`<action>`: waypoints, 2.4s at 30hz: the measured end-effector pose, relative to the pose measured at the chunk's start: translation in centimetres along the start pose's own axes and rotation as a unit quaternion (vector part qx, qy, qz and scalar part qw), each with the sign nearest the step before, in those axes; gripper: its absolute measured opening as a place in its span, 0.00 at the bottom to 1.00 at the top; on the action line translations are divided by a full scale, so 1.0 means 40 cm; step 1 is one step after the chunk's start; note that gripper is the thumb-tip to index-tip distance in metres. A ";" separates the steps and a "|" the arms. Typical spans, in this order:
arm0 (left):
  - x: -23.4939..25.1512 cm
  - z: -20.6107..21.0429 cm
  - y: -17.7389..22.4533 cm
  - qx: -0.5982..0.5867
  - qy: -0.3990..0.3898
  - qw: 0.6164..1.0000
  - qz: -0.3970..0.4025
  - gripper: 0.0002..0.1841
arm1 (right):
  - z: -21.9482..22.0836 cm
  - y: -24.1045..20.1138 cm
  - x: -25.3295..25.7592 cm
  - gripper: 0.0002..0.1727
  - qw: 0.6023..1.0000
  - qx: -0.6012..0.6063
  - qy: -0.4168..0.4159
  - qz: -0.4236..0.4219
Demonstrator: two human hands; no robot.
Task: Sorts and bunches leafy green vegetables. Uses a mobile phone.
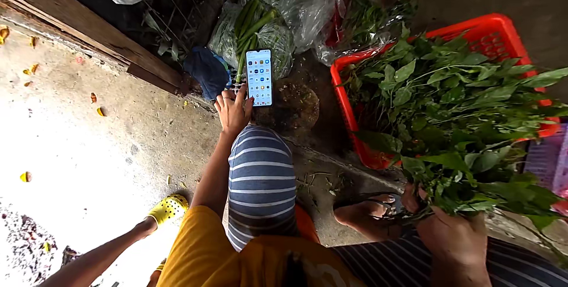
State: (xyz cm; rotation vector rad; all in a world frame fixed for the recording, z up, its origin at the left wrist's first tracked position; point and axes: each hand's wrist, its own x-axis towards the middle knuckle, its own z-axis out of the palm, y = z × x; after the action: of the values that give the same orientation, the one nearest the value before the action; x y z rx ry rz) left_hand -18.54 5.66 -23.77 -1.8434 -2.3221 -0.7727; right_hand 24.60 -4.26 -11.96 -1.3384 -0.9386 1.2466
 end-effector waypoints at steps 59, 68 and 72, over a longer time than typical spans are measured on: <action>0.073 0.018 0.053 0.029 -0.009 0.999 -0.018 0.27 | 0.014 0.014 0.003 0.10 1.000 -0.016 0.003 0.011; 0.092 0.047 0.095 0.026 -0.070 0.993 0.093 0.26 | 0.016 0.014 0.007 0.09 1.000 -0.022 -0.001 0.012; 0.072 0.035 0.081 0.006 -0.038 0.998 0.043 0.25 | 0.015 0.013 0.009 0.10 1.000 -0.019 0.000 0.016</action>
State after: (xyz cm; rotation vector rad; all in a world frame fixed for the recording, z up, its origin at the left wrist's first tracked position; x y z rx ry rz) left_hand -15.97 9.31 -22.87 -1.9865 -2.2680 -0.6883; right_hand 24.01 -3.89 -12.48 -1.3885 -0.9496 1.2593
